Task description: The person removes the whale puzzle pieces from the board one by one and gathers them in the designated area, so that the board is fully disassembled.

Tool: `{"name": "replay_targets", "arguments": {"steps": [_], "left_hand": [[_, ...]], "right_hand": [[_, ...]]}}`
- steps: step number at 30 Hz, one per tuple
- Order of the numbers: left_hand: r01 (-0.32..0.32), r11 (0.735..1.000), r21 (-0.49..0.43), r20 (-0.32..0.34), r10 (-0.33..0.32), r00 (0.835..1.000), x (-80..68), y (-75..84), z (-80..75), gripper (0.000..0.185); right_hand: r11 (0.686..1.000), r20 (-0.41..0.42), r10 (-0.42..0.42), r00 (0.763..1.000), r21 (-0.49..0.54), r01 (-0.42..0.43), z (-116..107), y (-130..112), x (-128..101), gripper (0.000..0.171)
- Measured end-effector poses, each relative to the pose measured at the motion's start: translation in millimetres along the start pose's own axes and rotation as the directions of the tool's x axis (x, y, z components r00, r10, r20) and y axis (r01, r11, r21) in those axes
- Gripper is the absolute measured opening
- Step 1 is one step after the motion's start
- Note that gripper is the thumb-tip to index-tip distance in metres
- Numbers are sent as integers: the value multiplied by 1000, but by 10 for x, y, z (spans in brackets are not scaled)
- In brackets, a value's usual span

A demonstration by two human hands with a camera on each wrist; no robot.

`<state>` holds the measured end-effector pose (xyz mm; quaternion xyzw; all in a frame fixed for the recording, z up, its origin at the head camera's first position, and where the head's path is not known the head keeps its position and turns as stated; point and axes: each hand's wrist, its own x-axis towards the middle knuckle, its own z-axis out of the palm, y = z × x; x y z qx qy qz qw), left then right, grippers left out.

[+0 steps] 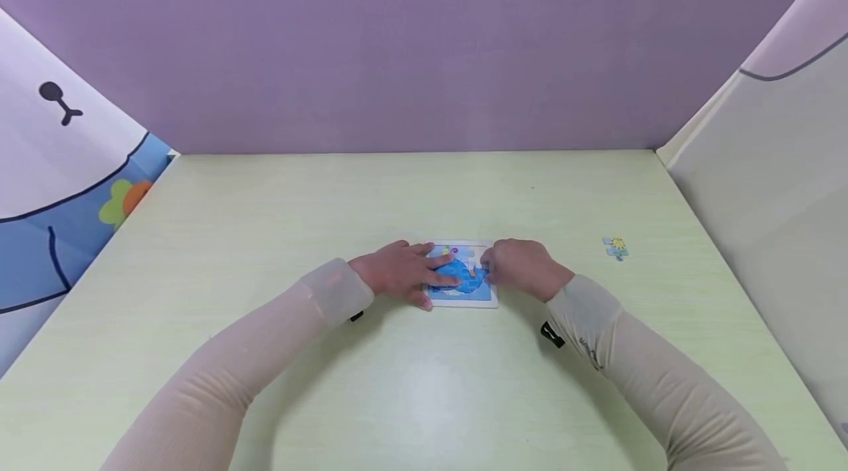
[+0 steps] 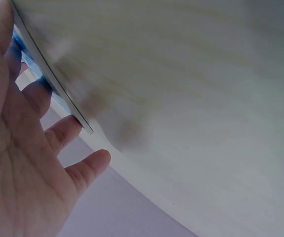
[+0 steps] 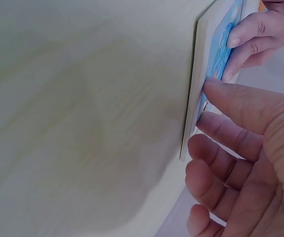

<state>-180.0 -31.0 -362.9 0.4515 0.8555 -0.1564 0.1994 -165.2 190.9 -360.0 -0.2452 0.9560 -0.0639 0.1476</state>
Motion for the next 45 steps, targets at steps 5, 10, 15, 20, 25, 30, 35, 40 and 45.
{"name": "replay_targets", "arguments": {"steps": [5, 10, 15, 20, 25, 30, 35, 40, 45], "left_hand": [[-4, 1000, 0, -1, 4, 1000, 5, 1, 12, 63], [-10, 1000, 24, -10, 10, 1000, 7, -7, 22, 63], [-6, 999, 42, -12, 7, 1000, 15, -8, 27, 64], [-4, 999, 37, -5, 4, 1000, 12, -5, 12, 64], [-14, 1000, 23, -3, 14, 1000, 16, -2, 10, 65], [-3, 1000, 21, -1, 3, 1000, 9, -8, 4, 64], [-6, 1000, 18, 3, 6, 1000, 19, 0, 16, 64], [-4, 1000, 24, 8, 3, 1000, 25, 28, 31, 64], [-11, 999, 41, 3, 11, 1000, 34, 35, 25, 64]], "right_hand": [[1000, -6, 1, 1000, 23, -1, -2, 0, 2, 30], [998, -4, 15, 1000, 57, -15, -16, -9, 1, 31], [992, 26, 41, 999, 121, -44, -12, 22, 35, 32], [940, 66, 81, 994, 327, -99, 28, 111, 93, 22], [893, 83, 130, 988, 422, -153, 62, 127, 102, 35], [912, 77, 136, 988, 379, -155, 22, 66, 77, 41], [924, 88, 118, 989, 356, -142, 20, 46, 58, 37], [931, 62, 107, 992, 344, -122, 41, 42, 36, 35], [918, 64, 120, 991, 373, -135, 47, 48, 32, 34]]}}
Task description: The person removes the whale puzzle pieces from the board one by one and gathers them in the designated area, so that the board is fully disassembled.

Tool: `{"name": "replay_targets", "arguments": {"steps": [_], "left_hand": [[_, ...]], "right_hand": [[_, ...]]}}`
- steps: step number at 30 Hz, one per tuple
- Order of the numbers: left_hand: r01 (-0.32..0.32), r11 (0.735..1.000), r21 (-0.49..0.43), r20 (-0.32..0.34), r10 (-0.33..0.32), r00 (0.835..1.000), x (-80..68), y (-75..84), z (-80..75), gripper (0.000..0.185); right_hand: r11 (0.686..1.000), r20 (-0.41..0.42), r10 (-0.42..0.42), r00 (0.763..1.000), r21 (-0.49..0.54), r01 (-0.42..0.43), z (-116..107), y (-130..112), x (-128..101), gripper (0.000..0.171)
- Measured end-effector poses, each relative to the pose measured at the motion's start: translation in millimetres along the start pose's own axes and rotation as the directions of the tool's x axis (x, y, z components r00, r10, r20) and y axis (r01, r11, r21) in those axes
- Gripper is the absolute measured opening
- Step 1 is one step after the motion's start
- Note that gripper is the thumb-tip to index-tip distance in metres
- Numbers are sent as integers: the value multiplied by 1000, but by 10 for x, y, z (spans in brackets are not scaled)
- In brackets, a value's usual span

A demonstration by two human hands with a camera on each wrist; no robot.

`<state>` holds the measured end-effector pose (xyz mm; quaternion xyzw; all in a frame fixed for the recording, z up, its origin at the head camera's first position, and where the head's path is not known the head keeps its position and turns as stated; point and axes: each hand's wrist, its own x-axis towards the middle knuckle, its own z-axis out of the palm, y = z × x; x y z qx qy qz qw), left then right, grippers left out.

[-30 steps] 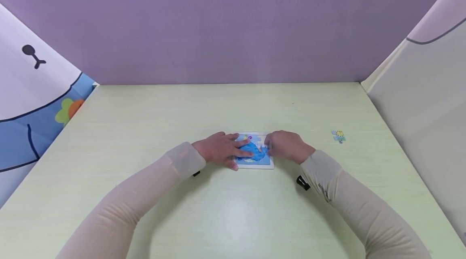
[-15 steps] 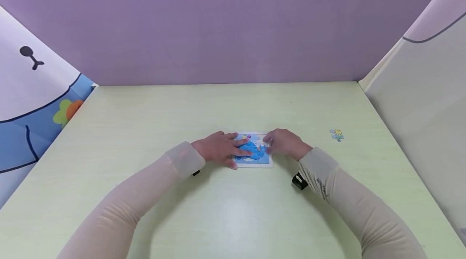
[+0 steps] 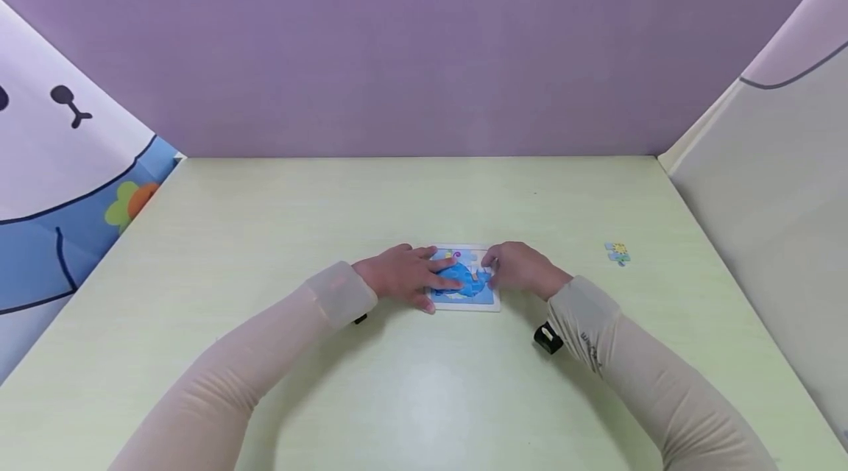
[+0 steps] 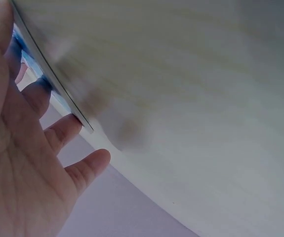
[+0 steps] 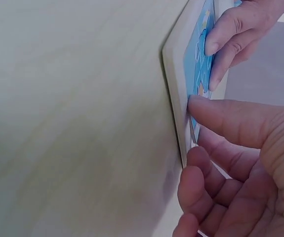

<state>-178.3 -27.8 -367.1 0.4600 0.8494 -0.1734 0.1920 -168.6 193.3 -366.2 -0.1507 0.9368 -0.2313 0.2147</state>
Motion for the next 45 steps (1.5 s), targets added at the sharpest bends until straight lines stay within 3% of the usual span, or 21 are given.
{"name": "replay_targets", "arguments": {"steps": [8, 16, 29, 45], "left_hand": [[4, 1000, -18, -4, -4, 1000, -3, 7, -8, 64], [10, 999, -42, 4, -10, 1000, -3, 7, -6, 64], [12, 999, -34, 8, -12, 1000, 11, 10, 9, 64], [10, 998, -57, 5, -9, 1000, 18, -1, 12, 64]], "right_hand": [[998, -39, 3, 999, 55, -1, 31, 24, -3, 22], [994, -136, -60, 989, 80, 71, 55, 65, -42, 2], [980, -235, -147, 961, 95, 173, 83, 86, -143, 5], [983, -251, -84, 964, 140, 122, -38, 156, -248, 10]]}}
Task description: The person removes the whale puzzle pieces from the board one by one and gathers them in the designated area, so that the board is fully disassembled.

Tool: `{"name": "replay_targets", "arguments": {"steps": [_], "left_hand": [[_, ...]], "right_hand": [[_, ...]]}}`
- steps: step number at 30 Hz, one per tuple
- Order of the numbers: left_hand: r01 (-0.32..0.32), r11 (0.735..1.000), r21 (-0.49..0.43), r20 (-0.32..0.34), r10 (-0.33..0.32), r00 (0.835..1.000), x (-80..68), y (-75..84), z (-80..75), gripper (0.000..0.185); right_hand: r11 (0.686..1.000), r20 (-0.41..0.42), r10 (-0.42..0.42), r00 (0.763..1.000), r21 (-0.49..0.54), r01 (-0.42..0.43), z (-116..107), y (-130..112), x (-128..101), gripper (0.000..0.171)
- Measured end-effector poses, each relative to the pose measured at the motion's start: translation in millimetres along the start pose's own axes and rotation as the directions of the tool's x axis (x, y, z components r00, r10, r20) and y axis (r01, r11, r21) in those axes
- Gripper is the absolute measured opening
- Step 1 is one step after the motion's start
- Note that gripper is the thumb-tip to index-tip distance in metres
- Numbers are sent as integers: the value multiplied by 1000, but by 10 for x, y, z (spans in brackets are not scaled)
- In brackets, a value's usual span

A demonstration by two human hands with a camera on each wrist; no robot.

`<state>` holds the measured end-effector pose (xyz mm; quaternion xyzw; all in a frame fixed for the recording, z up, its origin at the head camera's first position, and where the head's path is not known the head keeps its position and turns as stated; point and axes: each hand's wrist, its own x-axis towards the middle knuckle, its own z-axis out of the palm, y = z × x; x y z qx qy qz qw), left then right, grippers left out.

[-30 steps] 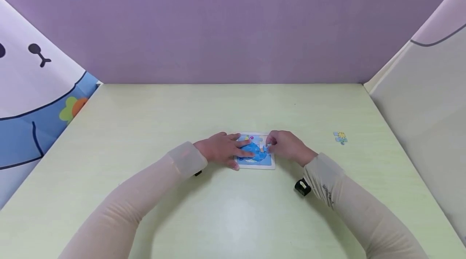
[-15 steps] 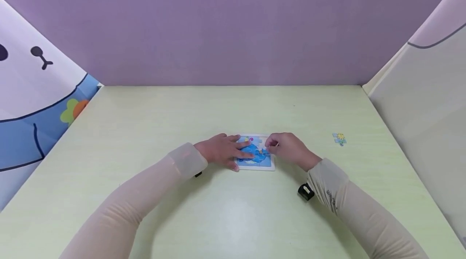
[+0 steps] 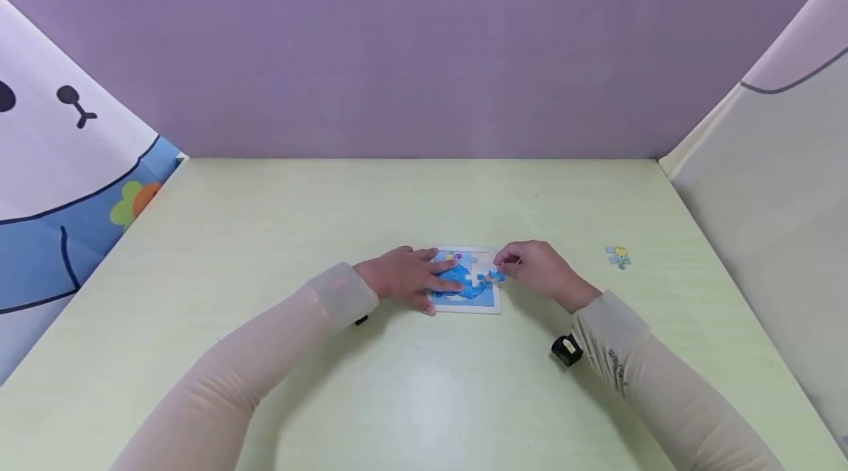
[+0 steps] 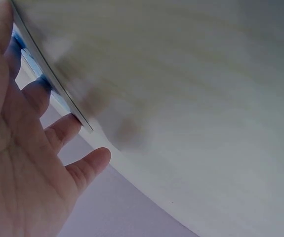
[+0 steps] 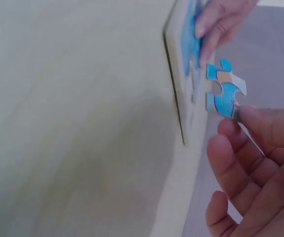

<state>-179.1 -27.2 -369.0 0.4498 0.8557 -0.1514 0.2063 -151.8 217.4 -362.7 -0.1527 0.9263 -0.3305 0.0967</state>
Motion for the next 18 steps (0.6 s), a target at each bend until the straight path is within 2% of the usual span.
{"name": "replay_targets", "arguments": {"steps": [10, 18], "left_hand": [[-2, 1000, 15, -9, 2, 1000, -11, 10, -21, 63], [-2, 1000, 17, -9, 2, 1000, -9, 7, -2, 64]], "right_hand": [[995, -6, 93, 996, 46, -92, -299, 232, -193, 18], [992, -6, 127, 992, 5, -127, -479, 459, -353, 22]]}}
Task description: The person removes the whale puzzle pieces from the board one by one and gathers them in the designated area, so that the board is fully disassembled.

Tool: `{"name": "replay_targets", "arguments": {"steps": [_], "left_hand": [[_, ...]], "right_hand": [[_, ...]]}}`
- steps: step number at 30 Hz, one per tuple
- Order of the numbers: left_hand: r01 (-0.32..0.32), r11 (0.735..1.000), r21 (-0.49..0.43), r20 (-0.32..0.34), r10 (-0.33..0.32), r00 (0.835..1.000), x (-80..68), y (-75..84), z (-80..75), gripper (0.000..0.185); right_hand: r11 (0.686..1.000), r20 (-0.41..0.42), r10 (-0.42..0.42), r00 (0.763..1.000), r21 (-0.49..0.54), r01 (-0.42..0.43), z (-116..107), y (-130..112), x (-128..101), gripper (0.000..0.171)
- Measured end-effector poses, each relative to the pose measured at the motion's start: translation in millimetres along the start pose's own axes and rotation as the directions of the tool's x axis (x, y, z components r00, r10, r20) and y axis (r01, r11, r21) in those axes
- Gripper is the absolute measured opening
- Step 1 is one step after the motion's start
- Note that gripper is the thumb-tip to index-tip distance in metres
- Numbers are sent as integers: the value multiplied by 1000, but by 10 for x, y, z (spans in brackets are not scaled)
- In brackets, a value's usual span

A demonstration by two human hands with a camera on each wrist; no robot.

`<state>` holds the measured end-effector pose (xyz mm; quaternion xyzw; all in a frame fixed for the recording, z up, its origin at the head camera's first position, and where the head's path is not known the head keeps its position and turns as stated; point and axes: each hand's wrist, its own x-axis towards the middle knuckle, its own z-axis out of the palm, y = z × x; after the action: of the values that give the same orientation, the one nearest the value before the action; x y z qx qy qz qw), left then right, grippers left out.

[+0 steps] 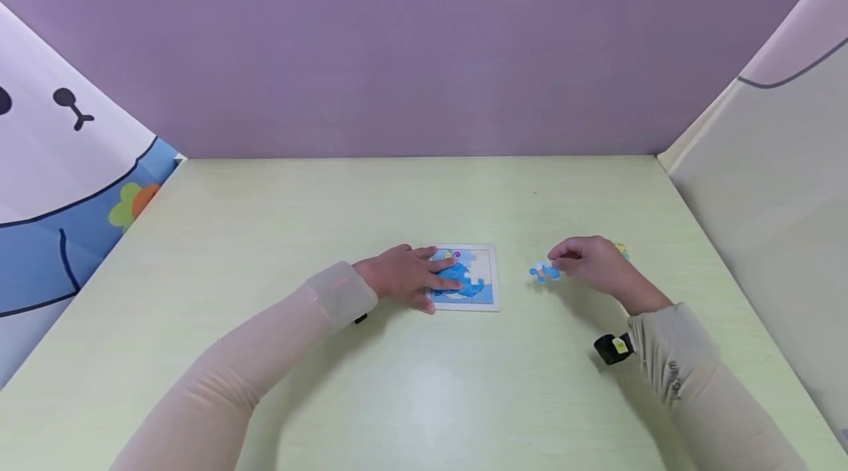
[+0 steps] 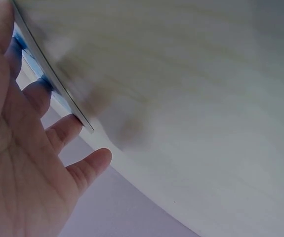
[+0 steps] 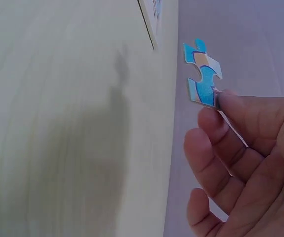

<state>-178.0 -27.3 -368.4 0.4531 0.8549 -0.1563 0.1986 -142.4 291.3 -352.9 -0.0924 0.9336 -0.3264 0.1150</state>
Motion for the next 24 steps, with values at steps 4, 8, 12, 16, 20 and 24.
{"name": "replay_targets", "arguments": {"steps": [4, 8, 12, 16, 20, 24], "left_hand": [[4, 1000, -16, 2, -4, 1000, -3, 0, 14, 64], [-1, 1000, -28, -1, 1, 1000, -1, 9, 22, 63], [-7, 1000, -27, -4, 6, 1000, 4, 13, 22, 63], [-7, 1000, -17, -3, 7, 1000, 1, 4, 19, 64], [-12, 1000, -17, 1, 12, 1000, -4, -9, 12, 64], [-11, 1000, -28, 4, 12, 1000, -4, -11, 9, 64]], "right_hand": [[1000, -8, 14, 1000, -26, -15, -96, 103, -53, 23], [998, -20, 33, 999, -47, -34, -188, 200, -112, 24], [997, -30, 44, 999, -68, -46, -269, 301, -160, 25], [996, -29, 51, 998, -77, -53, -333, 396, -189, 26], [992, -17, 65, 998, -107, -66, -398, 475, -203, 26], [986, 7, 94, 996, -136, -92, -451, 527, -204, 28]]}}
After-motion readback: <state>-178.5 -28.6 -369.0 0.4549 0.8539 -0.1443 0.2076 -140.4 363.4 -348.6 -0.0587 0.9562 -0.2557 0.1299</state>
